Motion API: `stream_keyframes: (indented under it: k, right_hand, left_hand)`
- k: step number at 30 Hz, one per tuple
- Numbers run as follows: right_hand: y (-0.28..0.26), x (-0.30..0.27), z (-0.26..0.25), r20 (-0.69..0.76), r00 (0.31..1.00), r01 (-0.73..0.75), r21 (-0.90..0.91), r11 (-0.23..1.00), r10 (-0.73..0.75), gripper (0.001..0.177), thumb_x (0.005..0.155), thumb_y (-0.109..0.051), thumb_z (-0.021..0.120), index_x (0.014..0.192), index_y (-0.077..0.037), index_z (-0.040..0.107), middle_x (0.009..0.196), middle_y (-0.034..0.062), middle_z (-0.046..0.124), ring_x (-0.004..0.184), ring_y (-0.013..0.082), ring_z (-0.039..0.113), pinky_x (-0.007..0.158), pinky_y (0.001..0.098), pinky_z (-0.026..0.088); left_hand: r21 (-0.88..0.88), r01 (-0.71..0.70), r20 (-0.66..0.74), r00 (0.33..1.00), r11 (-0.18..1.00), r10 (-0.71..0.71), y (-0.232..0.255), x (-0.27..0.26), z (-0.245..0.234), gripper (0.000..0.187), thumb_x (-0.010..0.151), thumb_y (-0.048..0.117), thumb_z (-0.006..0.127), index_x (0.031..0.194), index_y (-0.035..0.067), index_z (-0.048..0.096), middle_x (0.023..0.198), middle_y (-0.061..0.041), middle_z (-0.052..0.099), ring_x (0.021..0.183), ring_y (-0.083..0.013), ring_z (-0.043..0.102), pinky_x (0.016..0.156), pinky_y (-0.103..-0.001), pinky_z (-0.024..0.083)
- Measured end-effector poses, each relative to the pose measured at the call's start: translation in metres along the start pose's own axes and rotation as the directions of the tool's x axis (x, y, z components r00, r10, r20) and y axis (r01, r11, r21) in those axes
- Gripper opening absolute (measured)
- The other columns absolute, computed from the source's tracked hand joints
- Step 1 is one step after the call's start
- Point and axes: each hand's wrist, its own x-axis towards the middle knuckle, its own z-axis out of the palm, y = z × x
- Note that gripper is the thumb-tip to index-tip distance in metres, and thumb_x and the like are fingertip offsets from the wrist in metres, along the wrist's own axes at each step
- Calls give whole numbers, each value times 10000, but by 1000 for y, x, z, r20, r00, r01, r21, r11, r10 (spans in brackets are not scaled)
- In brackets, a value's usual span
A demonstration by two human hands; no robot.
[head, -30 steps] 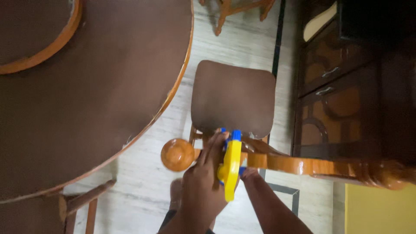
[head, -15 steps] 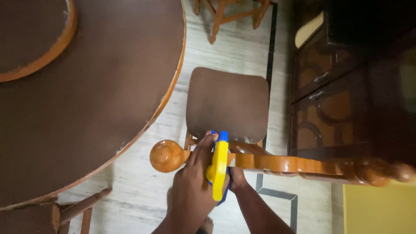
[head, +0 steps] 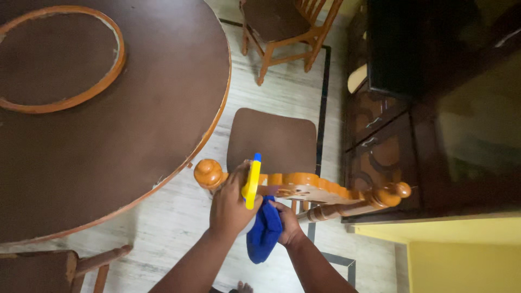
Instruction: The person cleans a wooden chair and a wooden door using a spray bottle and a blue cloth. They spray the chair back and wipe it, then move to the door, spray it, and wipe the surface.
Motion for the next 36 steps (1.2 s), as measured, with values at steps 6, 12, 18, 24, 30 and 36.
stream_keyframes:
  k: [6,12,18,24,30,36]
  right_hand:
    - [-5,-40,21,105,994,-7,11,1000,6,281,928,-213,588,1116,-19,662,1027,173,724,940,310,700,917,465,572]
    - [-3,-70,48,176,984,14,64,998,-25,312,956,-184,572,1176,24,649,1087,195,725,987,316,703,963,455,566]
    - [-7,-125,74,242,968,-60,-54,997,71,365,960,-273,606,1192,7,644,1123,212,721,1027,336,700,1001,478,547]
    - [-15,-176,96,175,985,23,-158,987,5,455,933,-303,620,1242,30,629,1156,233,711,1054,360,697,1023,498,534]
    - [-29,-226,113,280,960,73,-215,974,-10,530,921,-335,581,1300,34,615,1215,245,704,1090,373,692,1047,494,506]
    - [-42,-261,139,333,933,239,-289,927,-137,544,875,-367,587,1299,-30,639,1217,224,703,1093,391,671,1026,524,492]
  left_hand:
    - [26,8,-37,999,1000,-7,1,-4,2,731,718,169,786,1402,78,548,1398,-137,626,1250,-340,603,1051,-460,465]
    - [30,21,-11,1000,999,-20,-5,-3,1,867,682,209,824,1463,75,475,1441,-147,562,1293,-351,543,1070,-470,440]
    - [40,51,13,999,998,-51,-1,-3,-2,833,737,194,797,1494,101,464,1490,-123,540,1343,-330,508,1105,-462,402]
    - [-92,-54,-47,998,994,50,28,-3,-15,748,768,168,761,1466,107,499,1456,-134,576,1312,-351,559,1070,-418,471]
    - [-62,-63,-57,997,996,59,60,-16,-40,732,763,171,750,1455,128,514,1428,-133,602,1256,-356,593,1029,-432,497]
    - [27,-62,-195,979,998,66,75,-27,-69,625,791,243,759,1370,95,579,1319,-184,650,1208,-409,616,999,-490,501]
